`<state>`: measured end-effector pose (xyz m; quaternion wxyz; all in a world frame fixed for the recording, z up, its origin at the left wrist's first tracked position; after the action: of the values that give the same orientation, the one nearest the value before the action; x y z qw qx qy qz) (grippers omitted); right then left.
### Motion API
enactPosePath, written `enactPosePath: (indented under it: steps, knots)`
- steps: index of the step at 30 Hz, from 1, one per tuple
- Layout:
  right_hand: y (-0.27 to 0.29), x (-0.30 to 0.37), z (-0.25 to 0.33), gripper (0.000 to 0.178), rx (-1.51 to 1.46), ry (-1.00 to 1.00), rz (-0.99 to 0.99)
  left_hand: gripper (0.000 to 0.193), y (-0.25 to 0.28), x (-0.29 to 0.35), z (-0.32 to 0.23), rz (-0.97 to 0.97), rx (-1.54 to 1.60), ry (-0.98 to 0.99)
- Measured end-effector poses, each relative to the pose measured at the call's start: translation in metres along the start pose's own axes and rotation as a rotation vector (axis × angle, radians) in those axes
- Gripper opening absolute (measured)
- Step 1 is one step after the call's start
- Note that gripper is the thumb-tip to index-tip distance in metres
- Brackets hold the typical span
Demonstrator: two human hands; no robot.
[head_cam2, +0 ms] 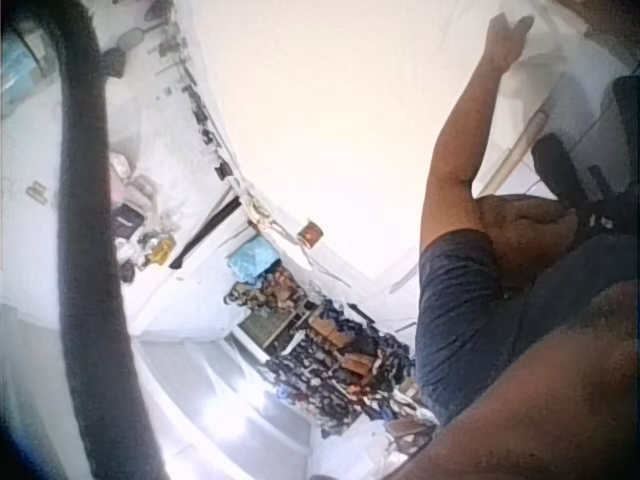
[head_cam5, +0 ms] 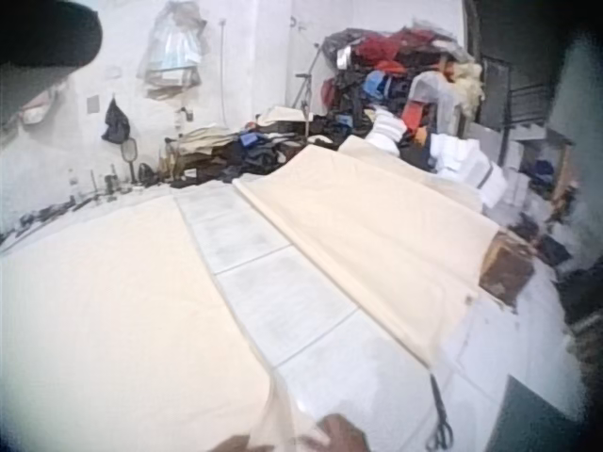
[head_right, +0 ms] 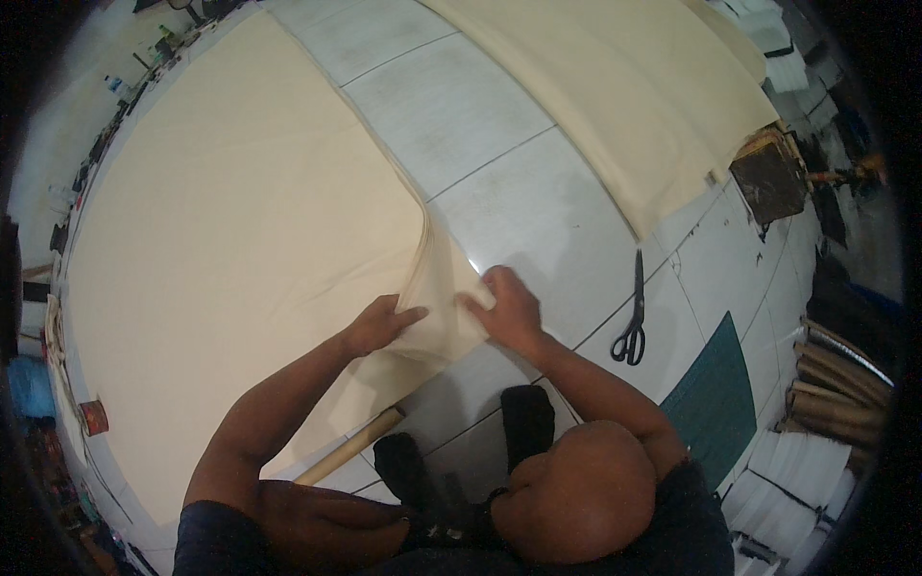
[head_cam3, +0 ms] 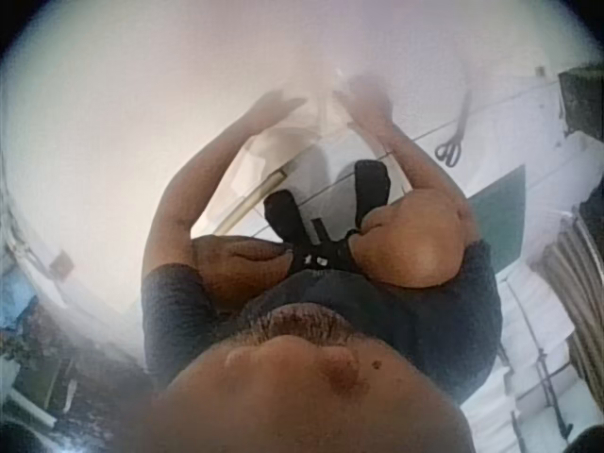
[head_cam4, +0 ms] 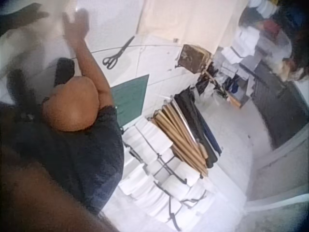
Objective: The person measures a large piece of off-white fabric on the floor using a wooden dowel, then cuts it with scissors. They fold the cut piece and smooth it out again, repeating the measuring and cutting process.
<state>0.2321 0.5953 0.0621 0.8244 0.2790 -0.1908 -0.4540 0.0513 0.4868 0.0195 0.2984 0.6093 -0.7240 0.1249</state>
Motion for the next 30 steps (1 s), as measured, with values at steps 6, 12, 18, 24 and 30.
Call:
enactPosePath:
  steps: [6,12,18,24,30]
  knots:
    - [-0.058,0.021,0.000,0.048,-0.121,-0.201,0.309,0.039,-0.004,-0.003,-0.006,0.023,-0.058,0.014]
    - [-0.061,0.019,-0.024,0.040,-0.187,-0.173,0.436,0.040,-0.003,-0.001,0.008,0.000,0.033,0.011]
    - [-0.004,0.007,-0.039,0.036,-0.154,-0.218,0.067,0.041,0.002,0.004,-0.002,-0.008,-0.026,0.041]
    - [-0.054,0.017,0.012,0.036,-0.062,-0.101,0.316,0.038,-0.003,0.000,-0.013,0.013,-0.030,-0.003]
    - [-0.062,0.019,0.001,0.035,-0.142,-0.149,0.344,0.038,-0.003,0.003,-0.002,-0.018,0.002,0.015]
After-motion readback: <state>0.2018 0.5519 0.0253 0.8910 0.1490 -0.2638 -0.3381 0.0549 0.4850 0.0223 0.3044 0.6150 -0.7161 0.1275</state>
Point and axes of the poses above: each hand's wrist, its own x-axis away from the middle knuckle, its own y-axis out of the back of the hand, z = x × y, the point moved 8 cm from there along -x, towards the middle knuckle, and after that the axes turned 10 degrees about -x, right-handed, at the moved point
